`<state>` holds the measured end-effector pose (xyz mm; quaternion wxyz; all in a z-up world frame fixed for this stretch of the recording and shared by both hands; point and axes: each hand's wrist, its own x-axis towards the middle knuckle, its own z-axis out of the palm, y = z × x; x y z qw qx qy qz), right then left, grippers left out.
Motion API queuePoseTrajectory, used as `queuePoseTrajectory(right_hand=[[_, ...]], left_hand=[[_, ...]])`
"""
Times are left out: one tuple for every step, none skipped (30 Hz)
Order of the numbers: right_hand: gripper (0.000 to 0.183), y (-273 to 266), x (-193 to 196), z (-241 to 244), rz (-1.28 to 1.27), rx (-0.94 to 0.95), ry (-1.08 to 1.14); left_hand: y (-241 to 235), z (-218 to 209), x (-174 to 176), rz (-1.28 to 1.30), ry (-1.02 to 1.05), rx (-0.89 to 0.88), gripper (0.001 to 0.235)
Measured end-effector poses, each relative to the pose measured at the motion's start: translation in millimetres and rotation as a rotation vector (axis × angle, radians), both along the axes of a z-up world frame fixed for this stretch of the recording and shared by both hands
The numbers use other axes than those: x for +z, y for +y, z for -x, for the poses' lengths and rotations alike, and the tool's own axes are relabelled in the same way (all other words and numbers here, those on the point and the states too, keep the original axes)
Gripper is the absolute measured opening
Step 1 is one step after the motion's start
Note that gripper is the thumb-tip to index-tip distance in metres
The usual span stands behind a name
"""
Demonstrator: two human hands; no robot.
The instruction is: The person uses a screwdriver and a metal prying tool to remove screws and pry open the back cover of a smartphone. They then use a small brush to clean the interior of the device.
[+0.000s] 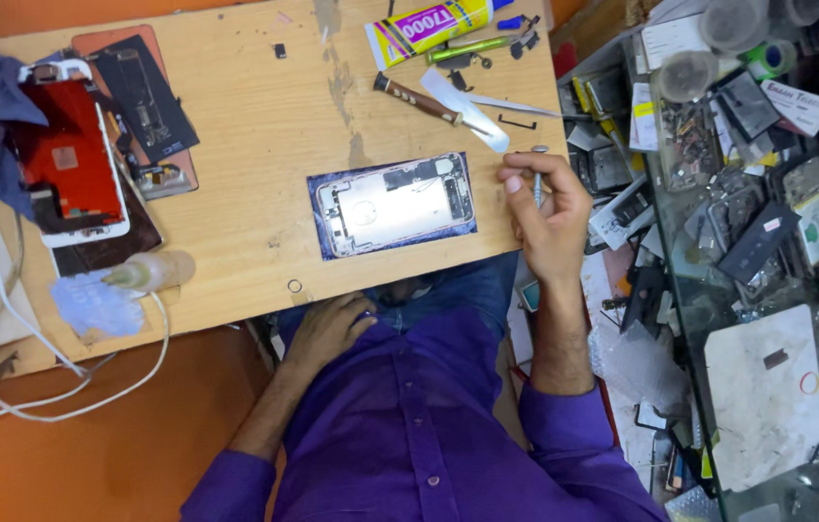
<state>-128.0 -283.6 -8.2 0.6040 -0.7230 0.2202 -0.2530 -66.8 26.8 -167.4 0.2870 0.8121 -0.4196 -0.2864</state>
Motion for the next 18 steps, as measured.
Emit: queuePoseTrajectory(right_hand=[[0.018,-0.7,-1.9,0.4,-0.016,-0.001,-0.007],[0.018,-1.7,-3.7,0.7,-0.033,-0.001,-0.013],[0.018,-2.3,-5.3,0.9,-0.031,0.000,-0.020],[0.018,-2.6,-6.4,1.2,-0.029,0.000,-0.026],[0.018,-2.4,-7.5,0.2,-0.030,0.007,-0.035],[0.018,-1.8,-7.8,0.1,-0.030,-0.007,-0.019],[0.018,-0.7,-7.9,-0.4,-0.030,-0.022,-0.004],[0.018,-0.3,-8.2,-1.7,-0.029,-0.036,0.011],[0.018,-0.1,-8.8,-1.4,0.010,-0.016,-0.029],[0.017,0.6,-9.9,-1.3,0.049,0.004,-0.069],[0.017,0.6,-10.4,-1.4,0.088,0.027,-0.107],[0.017,0.9,-10.6,-0.7,0.070,0.013,-0.089],[0.018,1.6,-11.1,-1.4,0.052,0.003,-0.073],[0.018,2.4,-11.4,-1.9,0.035,-0.007,-0.058],[0.018,3.0,-11.6,-2.3,0.068,-0.008,-0.053],[0.017,3.4,-11.3,-2.2,0.101,-0.010,-0.048],[0.017,4.4,-11.3,-2.9,0.130,-0.008,-0.046],[0.017,5.2,-10.9,-3.3,0.145,-0.015,-0.041]], left_hand=[[0.7,0.0,-3.2,0.011,0.047,-0.012,0.031],[3.7,-0.3,-5.5,0.022,0.093,-0.025,0.035],[6.1,0.6,-8.0,0.031,0.141,-0.033,0.039],[5.0,2.5,-11.6,0.041,0.131,-0.060,0.036],[4.2,4.6,-15.0,0.048,0.119,-0.080,0.034],[4.2,5.0,-18.4,0.055,0.108,-0.101,0.031],[4.5,3.5,-21.9,0.034,0.165,-0.073,0.030],[4.5,2.1,-25.4,0.013,0.222,-0.045,0.030],[4.3,2.9,-29.0,-0.007,0.284,-0.021,0.029],[4.0,2.8,-32.3,-0.022,0.327,-0.011,0.028],[2.8,1.5,-35.0,-0.036,0.370,0.000,0.027],[2.0,0.1,-36.8,-0.051,0.414,0.011,0.026],[0.5,-1.5,-38.0,-0.035,0.434,0.028,0.025],[-1.3,-3.0,-38.6,-0.019,0.455,0.044,0.024],[-1.7,-4.7,-38.6,-0.004,0.475,0.063,0.024],[-1.6,-6.1,-38.4,-0.033,0.457,0.099,0.028],[-1.0,-7.4,-38.4,-0.065,0.436,0.139,0.036],[-1.7,-8.6,-39.6,-0.096,0.415,0.180,0.046]])
